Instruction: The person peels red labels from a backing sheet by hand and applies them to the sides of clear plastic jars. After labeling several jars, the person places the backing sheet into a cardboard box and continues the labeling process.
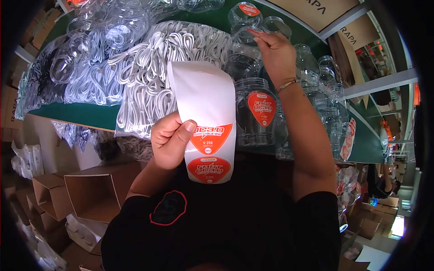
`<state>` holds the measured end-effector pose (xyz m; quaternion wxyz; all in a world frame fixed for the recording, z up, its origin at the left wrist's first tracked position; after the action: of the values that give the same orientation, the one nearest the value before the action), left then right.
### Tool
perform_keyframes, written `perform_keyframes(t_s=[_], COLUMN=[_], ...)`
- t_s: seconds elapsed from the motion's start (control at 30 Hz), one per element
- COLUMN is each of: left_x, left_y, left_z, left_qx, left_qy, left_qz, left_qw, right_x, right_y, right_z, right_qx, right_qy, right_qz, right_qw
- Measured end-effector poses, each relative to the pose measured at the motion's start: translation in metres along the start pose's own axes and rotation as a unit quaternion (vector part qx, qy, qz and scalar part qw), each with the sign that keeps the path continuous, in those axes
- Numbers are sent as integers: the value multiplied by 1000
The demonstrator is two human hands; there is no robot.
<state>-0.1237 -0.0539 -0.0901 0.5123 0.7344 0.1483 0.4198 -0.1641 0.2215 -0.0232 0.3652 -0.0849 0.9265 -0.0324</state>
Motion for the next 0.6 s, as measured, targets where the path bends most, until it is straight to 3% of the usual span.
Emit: perform_keyframes(t_s=[0.33,0.4,0.47,0.5,0.6], left_x=[4,11,18,20,53], left_y=[-2,4,9,10,31], left_z=[-4,-5,-4,-4,2], left_qx=[-21,11,42,41,123], left_qy=[16,-3,-17,-13,-77], left_qz=[-3,-50,-97,-99,-232], left_qw=[1000,999,994,994,962], right_x=[3,-10,-16,-25,-26], right_y=[-20,-19,-29,-39,-89], right_z=[1,3,14,13,28], right_qx=[-80,78,229,228,256], right_qy=[-137,-155,-168,-171,-289], right_qz=[65,-123,-305,-309,-494], right_qw=[985,977,909,907,779])
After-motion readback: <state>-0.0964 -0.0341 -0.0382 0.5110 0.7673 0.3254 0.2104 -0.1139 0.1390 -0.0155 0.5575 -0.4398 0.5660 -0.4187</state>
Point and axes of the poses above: each hand's wrist, its own z-axis away from the middle knuckle, its own x-axis out of the palm, y = z × x, the point moved 9 cm from there along -z, towards the middle knuckle, and after that the axes turned 14 degrees about -x, right-handed, at the moved point
